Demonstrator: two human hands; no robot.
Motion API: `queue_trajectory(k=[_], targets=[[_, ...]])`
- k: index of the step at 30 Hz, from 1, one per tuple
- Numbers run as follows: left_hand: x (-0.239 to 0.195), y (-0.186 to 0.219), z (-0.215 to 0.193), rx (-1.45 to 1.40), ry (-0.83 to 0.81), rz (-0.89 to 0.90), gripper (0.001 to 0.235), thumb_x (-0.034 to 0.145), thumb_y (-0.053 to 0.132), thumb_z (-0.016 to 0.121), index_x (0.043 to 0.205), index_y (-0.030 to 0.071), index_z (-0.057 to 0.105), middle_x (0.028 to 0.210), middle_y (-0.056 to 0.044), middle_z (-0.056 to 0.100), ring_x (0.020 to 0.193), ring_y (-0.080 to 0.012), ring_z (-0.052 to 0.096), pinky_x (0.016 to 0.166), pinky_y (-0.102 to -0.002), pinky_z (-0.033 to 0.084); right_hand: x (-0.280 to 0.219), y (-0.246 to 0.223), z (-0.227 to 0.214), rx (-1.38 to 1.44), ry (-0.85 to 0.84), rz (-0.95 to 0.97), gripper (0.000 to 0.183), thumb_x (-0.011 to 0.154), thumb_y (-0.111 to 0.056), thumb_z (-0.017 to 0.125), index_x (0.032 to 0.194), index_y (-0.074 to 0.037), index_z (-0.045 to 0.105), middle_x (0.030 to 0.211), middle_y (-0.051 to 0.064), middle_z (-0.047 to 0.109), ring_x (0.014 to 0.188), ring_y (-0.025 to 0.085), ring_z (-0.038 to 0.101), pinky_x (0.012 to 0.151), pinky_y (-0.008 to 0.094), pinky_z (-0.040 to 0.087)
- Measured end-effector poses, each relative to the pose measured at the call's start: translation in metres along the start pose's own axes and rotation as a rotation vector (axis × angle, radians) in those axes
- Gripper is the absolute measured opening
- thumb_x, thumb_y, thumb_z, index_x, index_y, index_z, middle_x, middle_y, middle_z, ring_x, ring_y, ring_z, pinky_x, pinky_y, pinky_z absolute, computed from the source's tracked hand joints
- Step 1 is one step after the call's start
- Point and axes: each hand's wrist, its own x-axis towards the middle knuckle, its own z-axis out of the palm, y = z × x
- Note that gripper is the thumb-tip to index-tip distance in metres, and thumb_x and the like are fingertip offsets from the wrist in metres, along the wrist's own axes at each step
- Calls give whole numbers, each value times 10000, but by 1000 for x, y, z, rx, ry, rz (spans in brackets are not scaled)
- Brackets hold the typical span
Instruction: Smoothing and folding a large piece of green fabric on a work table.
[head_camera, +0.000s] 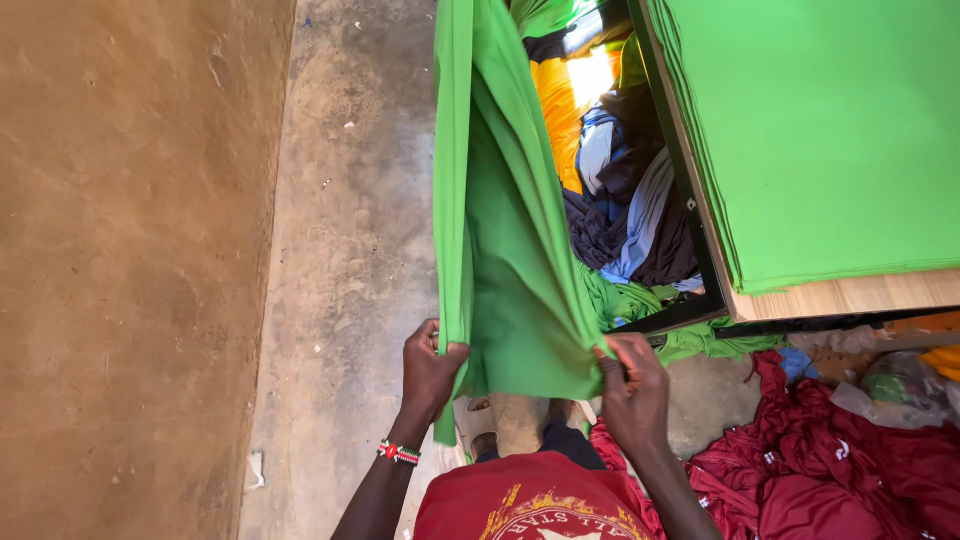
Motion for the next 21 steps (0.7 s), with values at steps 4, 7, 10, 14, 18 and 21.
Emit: queue_trajectory(k=[4, 7, 10, 14, 18, 21], targets=[[-7, 2, 11, -153, -177, 131, 267, 771, -91, 658, 974, 67, 729, 757, -2, 649, 652, -75, 561, 600, -205, 416, -2, -24, 16, 89, -226, 198, 230, 944, -252, 631, 1037, -91, 767, 1034, 49, 704, 974, 194, 650, 747, 401, 628], [-2, -10, 36, -158, -181, 149, 259, 769, -47, 778, 934, 61, 609, 833, 13, 416, 745, -79, 422, 607, -200, 318, -7, -1, 41, 170, -242, 282, 382, 816, -267, 813, 1149, -80, 818, 1200, 110, 778, 1331, 195, 619, 1017, 334, 494], [-16, 12, 49, -339, -339, 188, 303, 846, 44, 835, 823, 149, 551, 684, 88, 420, 661, -7, 361, 563, -205, 271, -9, -41, 33, 221, -265, 357, 417, 781, -258, 828, 1132, -36, 800, 1035, 142, 841, 811, 199, 753, 680, 334, 601], [-10, 3, 61, -637, -334, -40, 163, 798, -53, 824, 862, -35, 675, 701, -137, 724, 576, -188, 732, 532, -325, 642, -9, -24, 40, 596, -196, 228, 192, 793, -59, 875, 911, 68, 792, 586, 121, 697, 401, 74, 577, 391, 202, 500], [-11, 8, 61, -702, -299, -40, 162, 801, -61, 834, 865, -57, 686, 706, -160, 717, 583, -227, 739, 532, -338, 653, -8, -37, 37, 690, -170, 243, 219, 785, -15, 871, 937, 103, 765, 628, 137, 681, 469, 108, 642, 392, 249, 575], [-7, -1, 59, -576, -300, 38, 134, 816, -14, 842, 881, -31, 725, 714, -103, 715, 627, -178, 739, 572, -315, 652, -7, -37, 36, 682, -143, 239, 191, 828, -29, 844, 949, 99, 768, 633, 129, 656, 475, 121, 642, 401, 262, 588]])
